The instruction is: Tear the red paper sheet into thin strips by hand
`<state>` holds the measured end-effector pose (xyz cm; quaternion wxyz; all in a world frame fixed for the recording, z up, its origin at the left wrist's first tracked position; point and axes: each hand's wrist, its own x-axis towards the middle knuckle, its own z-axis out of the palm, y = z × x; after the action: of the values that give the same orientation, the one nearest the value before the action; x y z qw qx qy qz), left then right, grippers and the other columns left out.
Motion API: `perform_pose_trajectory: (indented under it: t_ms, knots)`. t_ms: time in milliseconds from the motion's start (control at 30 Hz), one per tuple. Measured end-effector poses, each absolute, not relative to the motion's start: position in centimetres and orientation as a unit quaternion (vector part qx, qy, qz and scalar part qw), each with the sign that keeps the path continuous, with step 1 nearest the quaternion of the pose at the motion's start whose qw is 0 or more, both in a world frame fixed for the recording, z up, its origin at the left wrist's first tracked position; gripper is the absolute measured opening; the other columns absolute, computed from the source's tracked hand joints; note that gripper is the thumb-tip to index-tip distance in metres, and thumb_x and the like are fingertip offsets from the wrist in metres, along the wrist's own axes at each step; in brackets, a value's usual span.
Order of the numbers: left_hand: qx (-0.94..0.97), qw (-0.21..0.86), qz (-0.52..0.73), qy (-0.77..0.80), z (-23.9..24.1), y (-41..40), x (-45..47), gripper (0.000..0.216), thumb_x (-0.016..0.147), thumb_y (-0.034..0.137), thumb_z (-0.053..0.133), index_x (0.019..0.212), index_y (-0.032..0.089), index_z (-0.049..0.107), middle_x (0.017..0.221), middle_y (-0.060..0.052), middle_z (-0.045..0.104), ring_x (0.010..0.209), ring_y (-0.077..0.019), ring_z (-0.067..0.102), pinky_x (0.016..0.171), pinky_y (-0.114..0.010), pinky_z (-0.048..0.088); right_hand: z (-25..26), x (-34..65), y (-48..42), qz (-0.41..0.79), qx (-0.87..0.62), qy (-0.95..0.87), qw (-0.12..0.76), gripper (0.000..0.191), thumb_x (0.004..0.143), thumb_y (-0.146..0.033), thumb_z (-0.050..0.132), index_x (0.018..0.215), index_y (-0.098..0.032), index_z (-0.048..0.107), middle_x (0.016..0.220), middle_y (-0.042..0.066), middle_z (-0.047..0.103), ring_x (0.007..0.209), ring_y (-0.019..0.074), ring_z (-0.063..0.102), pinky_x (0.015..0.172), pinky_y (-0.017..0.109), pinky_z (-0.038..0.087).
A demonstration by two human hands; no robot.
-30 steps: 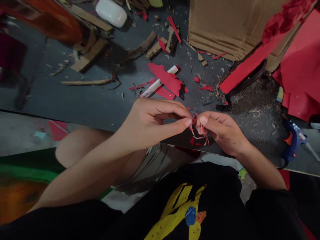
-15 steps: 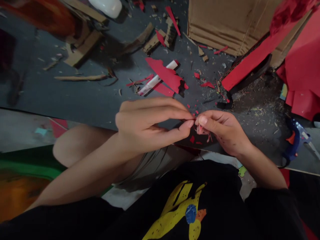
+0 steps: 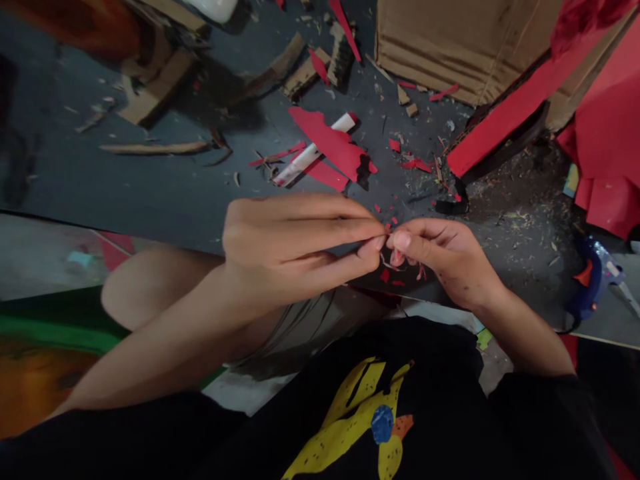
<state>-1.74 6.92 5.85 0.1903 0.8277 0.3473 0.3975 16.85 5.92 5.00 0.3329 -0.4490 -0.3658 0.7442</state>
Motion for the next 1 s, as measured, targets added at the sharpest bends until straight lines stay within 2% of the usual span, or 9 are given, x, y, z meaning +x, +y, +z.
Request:
perform_pose_trajectory:
  t_ms: [200,433,1000]
  knots:
    - [0.826,0.183,0.393,0.359,5.97,6.75,-1.75,0.016,0.088,0.017,0.061,0.074,0.019,0.067,0.073,0.002,0.07,0.064,-0.0068,0.064,0.06,-0.016,0.05,4.91,16.92,5.95,0.74,-0.448,-0.382,0.327,0.025,0.071,-0.046,0.078,0.066,-0.022,0.07,0.059,-0.004,0.061,0.054,0.0074,0.053,0.052,0.02,0.043]
    - [0.802,0.254,0.4,0.363,6.18,6.86,-1.71,0.015,0.084,0.012,0.063,0.071,0.017,0.068,0.071,0.003,0.07,0.062,-0.0051,0.063,0.059,-0.014,0.049,4.85,17.11,5.88,0.729,-0.418,-0.412,0.351,0.019,0.076,-0.039,0.076,0.07,-0.021,0.07,0.063,-0.004,0.061,0.058,0.0077,0.054,0.057,0.021,0.046]
    - [0.742,0.347,0.445,0.363,5.92,6.82,-1.25,0.013,0.078,0.008,0.067,0.069,0.018,0.069,0.067,0.003,0.069,0.056,-0.0046,0.059,0.054,-0.014,0.049,4.93,17.51,5.04,0.603,-0.401,-0.565,0.395,0.008,0.088,-0.023,0.063,0.082,-0.022,0.067,0.075,-0.002,0.062,0.069,0.0096,0.054,0.065,0.024,0.045]
